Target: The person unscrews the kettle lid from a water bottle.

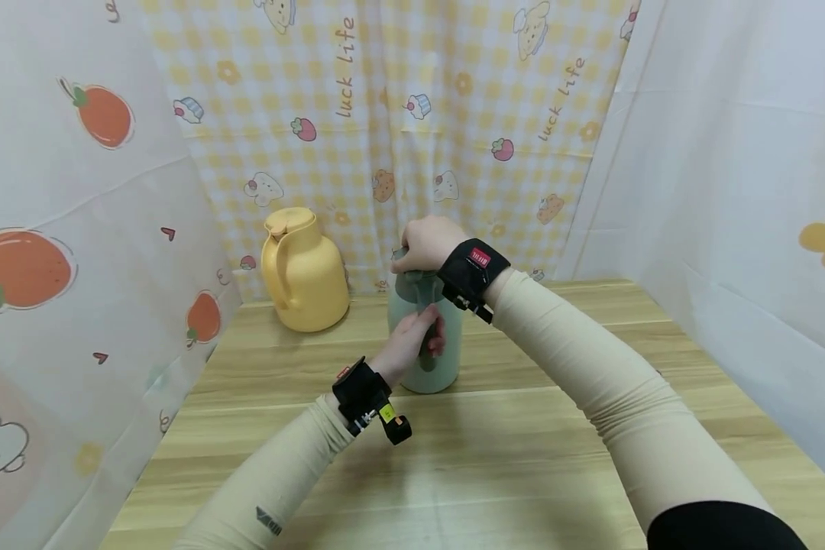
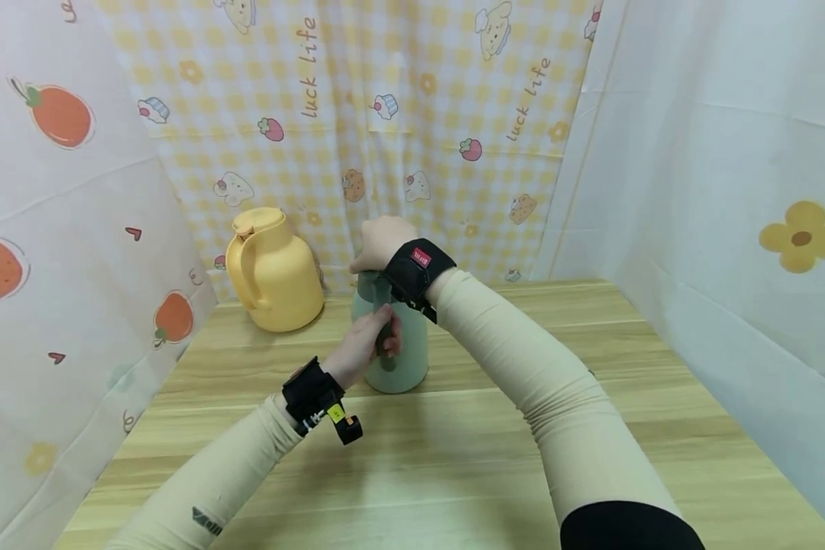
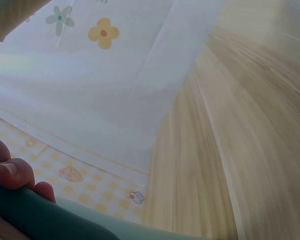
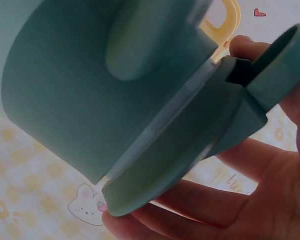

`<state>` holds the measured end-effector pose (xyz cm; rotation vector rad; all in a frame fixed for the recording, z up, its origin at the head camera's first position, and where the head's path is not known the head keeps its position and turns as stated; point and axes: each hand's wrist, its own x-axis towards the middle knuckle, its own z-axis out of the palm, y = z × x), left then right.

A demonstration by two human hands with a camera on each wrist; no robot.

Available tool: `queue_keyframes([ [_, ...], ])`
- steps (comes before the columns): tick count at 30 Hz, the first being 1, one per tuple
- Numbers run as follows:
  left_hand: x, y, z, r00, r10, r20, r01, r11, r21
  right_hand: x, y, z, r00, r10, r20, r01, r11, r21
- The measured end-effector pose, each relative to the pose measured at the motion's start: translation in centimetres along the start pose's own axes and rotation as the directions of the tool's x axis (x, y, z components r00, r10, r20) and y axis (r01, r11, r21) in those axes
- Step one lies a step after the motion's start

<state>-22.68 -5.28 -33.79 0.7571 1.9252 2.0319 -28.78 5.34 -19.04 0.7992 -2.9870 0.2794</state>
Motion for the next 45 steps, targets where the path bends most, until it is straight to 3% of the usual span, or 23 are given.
queue_keyframes([
  [8,-0.2,-0.1,-0.1,1.000,-0.003,0.027,0.003,1.000,-0.006,0.0,0.8,0.5,0.997,-0.068,-0.027,0.068,0.998,-0.001],
  [22,-0.1,0.5,-0.4,0.999,-0.039,0.038,0.039,0.999,-0.008,0.1,1.3,-0.2,0.990,-0.136,0.038,0.135,0.990,0.031],
  [36,0.2,-0.3,-0.2,0.998,0.046,0.041,-0.045,0.998,-0.034,0.2,2.8,-0.3,0.975,-0.213,0.061,0.209,0.976,0.062],
  [45,0.2,-0.3,-0.2,0.999,0.032,0.030,-0.031,0.999,-0.035,0.4,3.4,-0.2,0.966,-0.248,0.075,0.242,0.967,0.077],
])
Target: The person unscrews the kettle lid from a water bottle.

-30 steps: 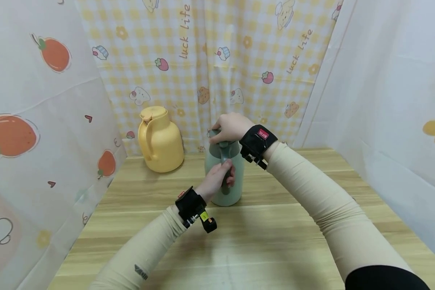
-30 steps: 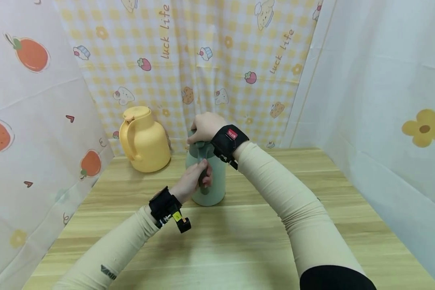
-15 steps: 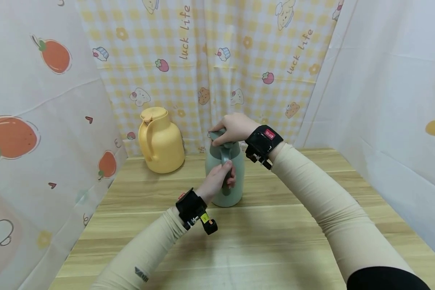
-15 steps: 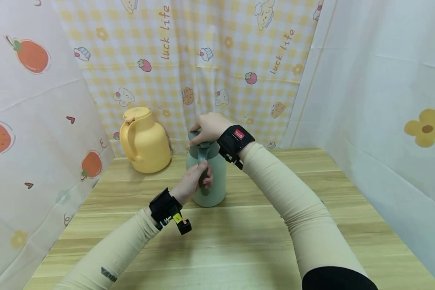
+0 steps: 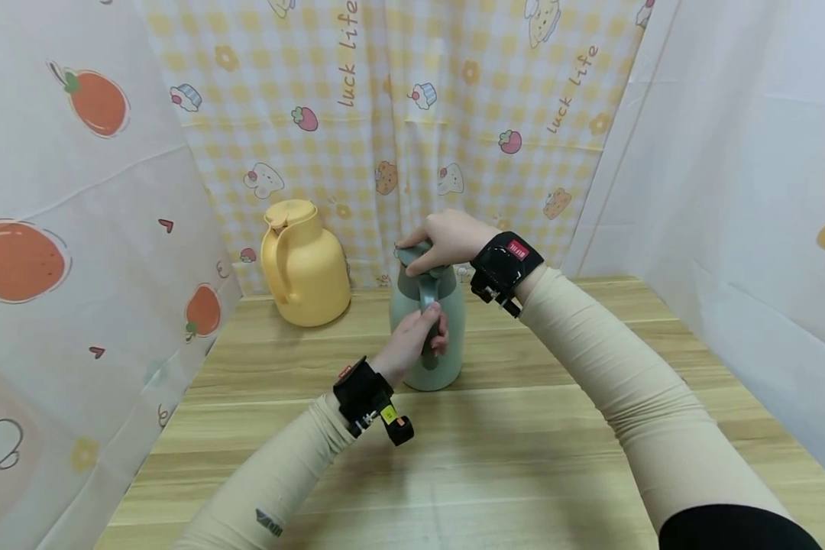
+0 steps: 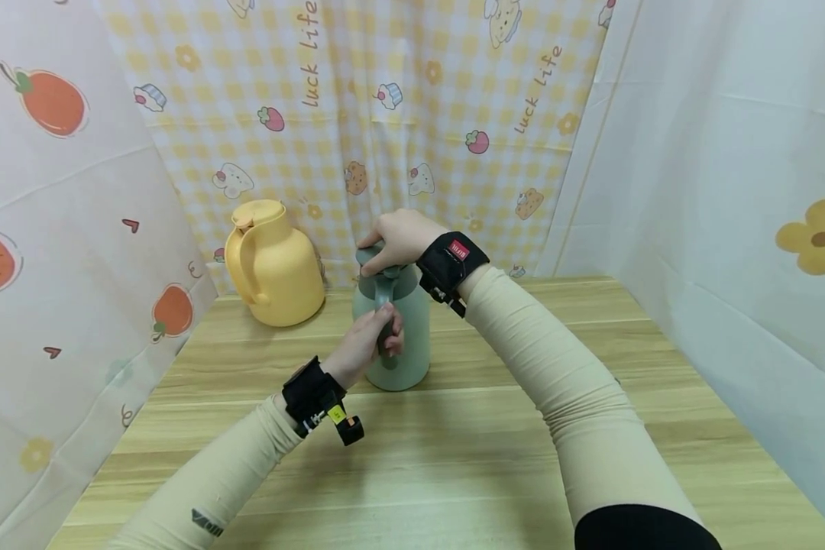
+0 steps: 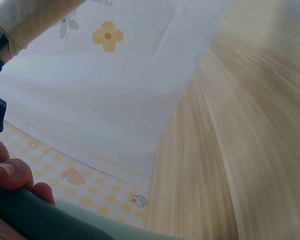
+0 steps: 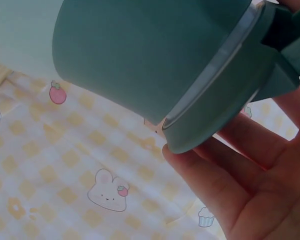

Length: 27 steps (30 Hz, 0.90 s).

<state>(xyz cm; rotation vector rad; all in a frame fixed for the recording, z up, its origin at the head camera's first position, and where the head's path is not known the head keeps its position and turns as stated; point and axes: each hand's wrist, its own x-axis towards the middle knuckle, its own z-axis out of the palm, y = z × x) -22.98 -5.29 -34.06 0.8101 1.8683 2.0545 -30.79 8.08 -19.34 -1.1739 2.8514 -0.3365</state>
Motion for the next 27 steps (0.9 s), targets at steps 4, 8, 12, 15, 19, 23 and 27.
queue_keyframes([
  [4,-0.1,0.0,0.0,1.000,-0.002,0.005,0.002,1.000,0.000,-0.1,0.3,0.0,1.000,-0.027,0.008,0.026,1.000,0.005],
  [8,-0.1,0.0,0.0,1.000,-0.004,0.014,0.004,1.000,0.006,-0.2,0.6,0.0,0.999,-0.045,0.007,0.045,0.999,0.024],
  [12,-0.1,-0.1,0.0,1.000,0.001,0.023,-0.001,1.000,0.007,-0.3,0.8,-0.1,0.998,-0.055,0.012,0.054,0.997,0.047],
  [15,-0.2,0.0,0.0,1.000,0.003,0.021,-0.003,1.000,0.004,-0.3,1.0,-0.1,0.998,-0.065,0.013,0.065,0.997,0.051],
  [19,-0.2,0.1,0.1,1.000,-0.002,0.011,0.002,1.000,-0.001,-0.2,1.2,-0.2,0.997,-0.080,0.017,0.079,0.995,0.060],
  [23,-0.1,0.0,0.1,1.000,0.007,0.010,-0.007,1.000,-0.005,-0.2,1.4,-0.2,0.996,-0.086,0.021,0.084,0.994,0.073],
  [27,-0.1,-0.1,0.0,1.000,0.023,0.008,-0.023,1.000,-0.013,-0.1,1.7,0.0,0.996,-0.086,0.018,0.084,0.993,0.079],
])
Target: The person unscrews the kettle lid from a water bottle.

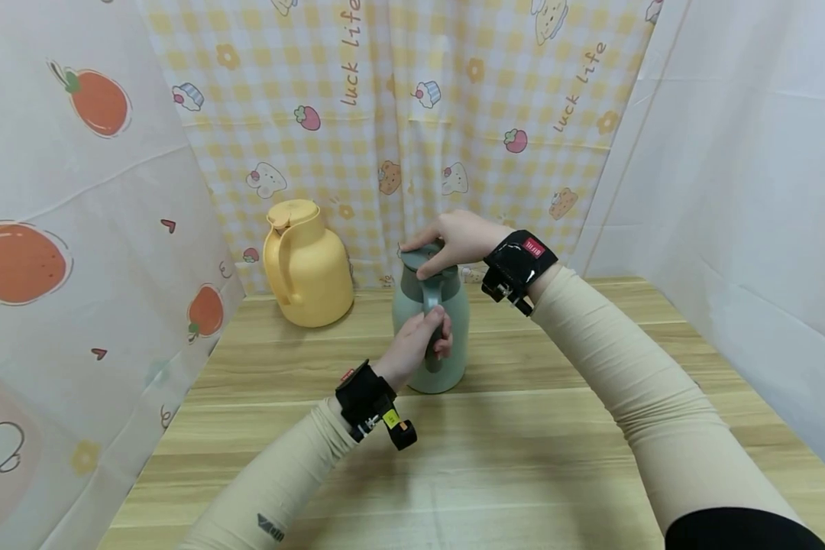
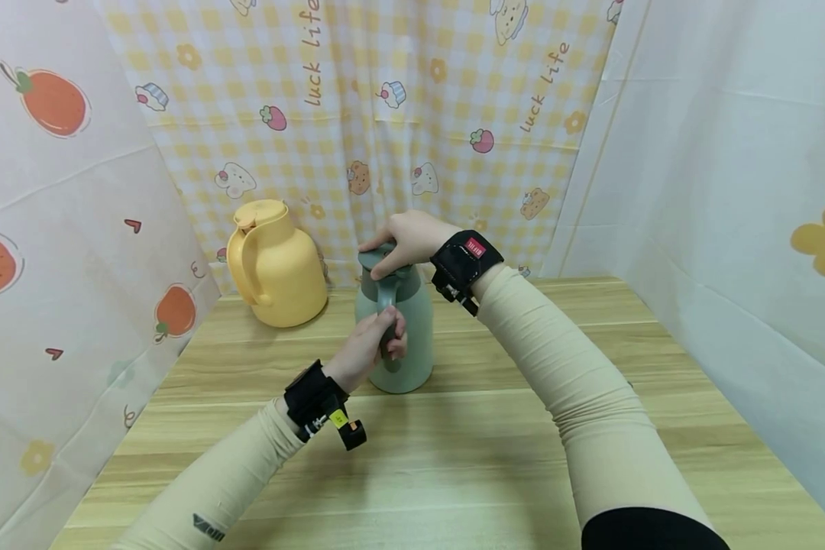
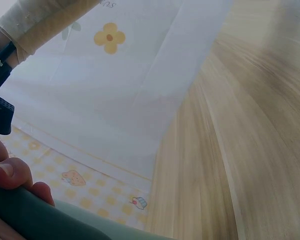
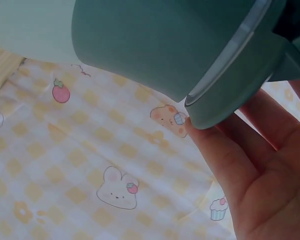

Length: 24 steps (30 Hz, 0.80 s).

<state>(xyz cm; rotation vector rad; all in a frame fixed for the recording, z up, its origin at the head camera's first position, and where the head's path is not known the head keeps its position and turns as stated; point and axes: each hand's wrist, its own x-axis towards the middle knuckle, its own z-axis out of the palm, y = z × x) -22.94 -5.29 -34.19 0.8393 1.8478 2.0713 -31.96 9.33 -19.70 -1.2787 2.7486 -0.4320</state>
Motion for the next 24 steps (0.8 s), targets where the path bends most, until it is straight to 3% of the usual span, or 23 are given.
queue_keyframes([
  [24,0.10,-0.06,0.26,0.998,-0.036,-0.047,0.037,0.999,0.018,-0.04,0.67,-0.15,0.999,-0.024,0.038,0.023,0.999,0.042],
])
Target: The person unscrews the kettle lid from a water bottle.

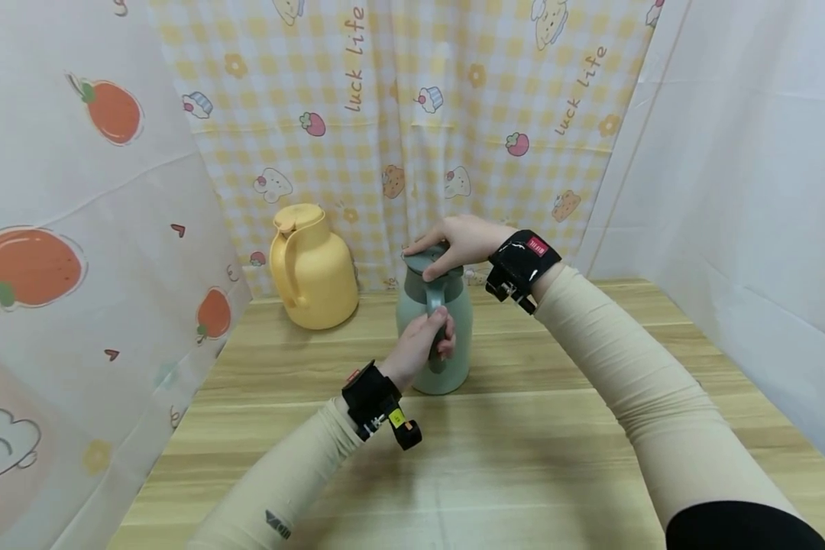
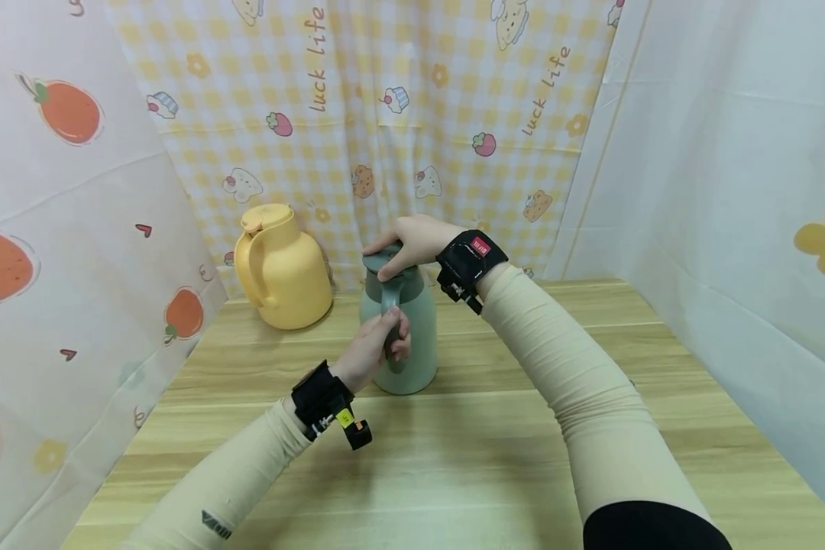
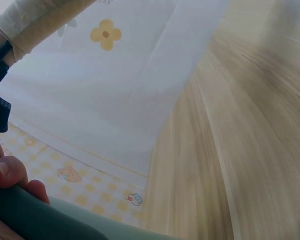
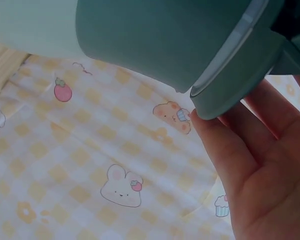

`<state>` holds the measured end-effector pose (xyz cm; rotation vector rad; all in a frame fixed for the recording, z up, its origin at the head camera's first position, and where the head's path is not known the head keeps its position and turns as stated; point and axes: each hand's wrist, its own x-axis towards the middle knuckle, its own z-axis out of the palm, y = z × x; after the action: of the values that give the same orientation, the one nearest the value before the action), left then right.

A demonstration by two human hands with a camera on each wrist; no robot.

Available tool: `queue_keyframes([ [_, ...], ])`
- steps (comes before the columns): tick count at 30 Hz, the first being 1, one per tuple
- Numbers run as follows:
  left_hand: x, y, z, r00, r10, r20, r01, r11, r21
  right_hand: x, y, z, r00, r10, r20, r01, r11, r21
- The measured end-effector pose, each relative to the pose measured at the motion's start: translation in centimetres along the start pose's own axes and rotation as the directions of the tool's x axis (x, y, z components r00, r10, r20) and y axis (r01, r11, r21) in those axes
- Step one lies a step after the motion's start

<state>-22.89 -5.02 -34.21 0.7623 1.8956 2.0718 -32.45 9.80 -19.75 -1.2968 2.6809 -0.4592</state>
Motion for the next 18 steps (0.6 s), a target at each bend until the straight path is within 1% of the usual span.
queue_keyframes([
  [5,0.0,0.2,0.0,1.000,0.014,0.015,-0.014,1.000,-0.007,0.1,-0.4,-0.1,0.999,0.039,0.020,-0.040,0.999,0.011],
  [11,-0.1,0.2,-0.1,1.000,0.011,0.014,-0.011,1.000,0.016,0.6,-1.4,-0.5,0.990,0.110,0.089,-0.112,0.993,0.022],
  [16,-0.1,0.3,0.1,1.000,0.013,0.012,-0.014,1.000,0.008,1.0,-2.4,-0.7,0.982,0.164,0.091,-0.166,0.986,0.015],
  [18,-0.2,0.4,0.2,1.000,0.016,0.016,-0.016,1.000,0.007,0.9,-2.9,-0.7,0.975,0.205,0.082,-0.206,0.979,-0.001],
])
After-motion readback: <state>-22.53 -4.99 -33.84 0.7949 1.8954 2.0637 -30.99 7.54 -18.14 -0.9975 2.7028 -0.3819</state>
